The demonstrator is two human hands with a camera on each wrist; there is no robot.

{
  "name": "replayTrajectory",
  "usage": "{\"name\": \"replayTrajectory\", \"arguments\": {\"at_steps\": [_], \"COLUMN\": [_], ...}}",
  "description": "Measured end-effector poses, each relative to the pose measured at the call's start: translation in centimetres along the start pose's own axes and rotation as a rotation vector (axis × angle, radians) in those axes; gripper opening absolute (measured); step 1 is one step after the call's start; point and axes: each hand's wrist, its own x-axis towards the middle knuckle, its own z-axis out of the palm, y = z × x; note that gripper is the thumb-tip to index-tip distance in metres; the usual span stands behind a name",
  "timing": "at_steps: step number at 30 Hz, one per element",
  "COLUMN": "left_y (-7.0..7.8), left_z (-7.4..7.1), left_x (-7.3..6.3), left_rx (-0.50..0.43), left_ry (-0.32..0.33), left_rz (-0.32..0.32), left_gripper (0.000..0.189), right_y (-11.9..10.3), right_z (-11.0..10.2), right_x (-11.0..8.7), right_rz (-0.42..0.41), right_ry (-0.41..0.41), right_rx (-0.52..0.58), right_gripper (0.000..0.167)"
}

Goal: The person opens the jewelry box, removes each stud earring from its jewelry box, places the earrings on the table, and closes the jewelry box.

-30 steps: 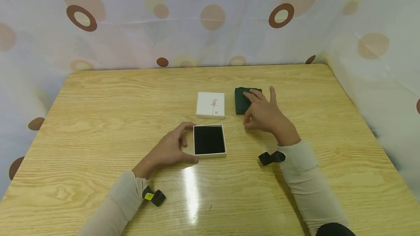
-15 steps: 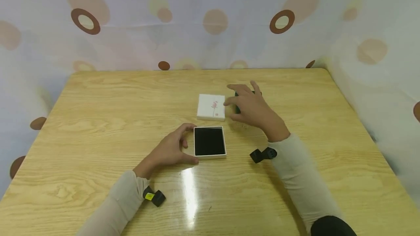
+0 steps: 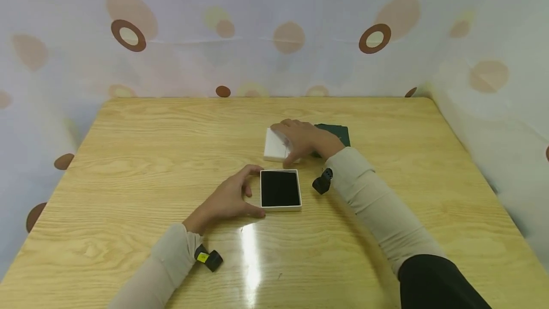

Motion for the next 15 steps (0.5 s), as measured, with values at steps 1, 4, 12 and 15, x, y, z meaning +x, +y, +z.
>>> {"name": "replayTrajectory", "arguments": {"at_steps": [1, 4, 12, 15], "left_y": [0.07, 0.13, 0.07, -0.09], "left_z": [0.03, 0.10, 0.22, 0.24], "left_x": [0.03, 0.06, 0.04, 0.10], "left_rx": [0.001, 0.003, 0.008, 0.014], "left_ry": [-0.001, -0.005, 0.000, 0.001], "left_rz": [-0.003, -0.011, -0.008, -0.008], "left_gripper": [0.099, 0.099, 0.098, 0.099], "right_y": [0.09, 0.20, 0.21, 0.02], "right_z": [0.12, 0.41, 0.34, 0.00], "right_x": [-0.02, -0.02, -0.23, -0.75], "right_rz": [-0.003, -0.011, -0.042, -0.056], "right_ry": [-0.004, -0.002, 0.029, 0.049], "right_rx": [0.026, 0.098, 0.094, 0.090], "right_gripper": [0.106, 0.104, 0.101, 0.101]}}
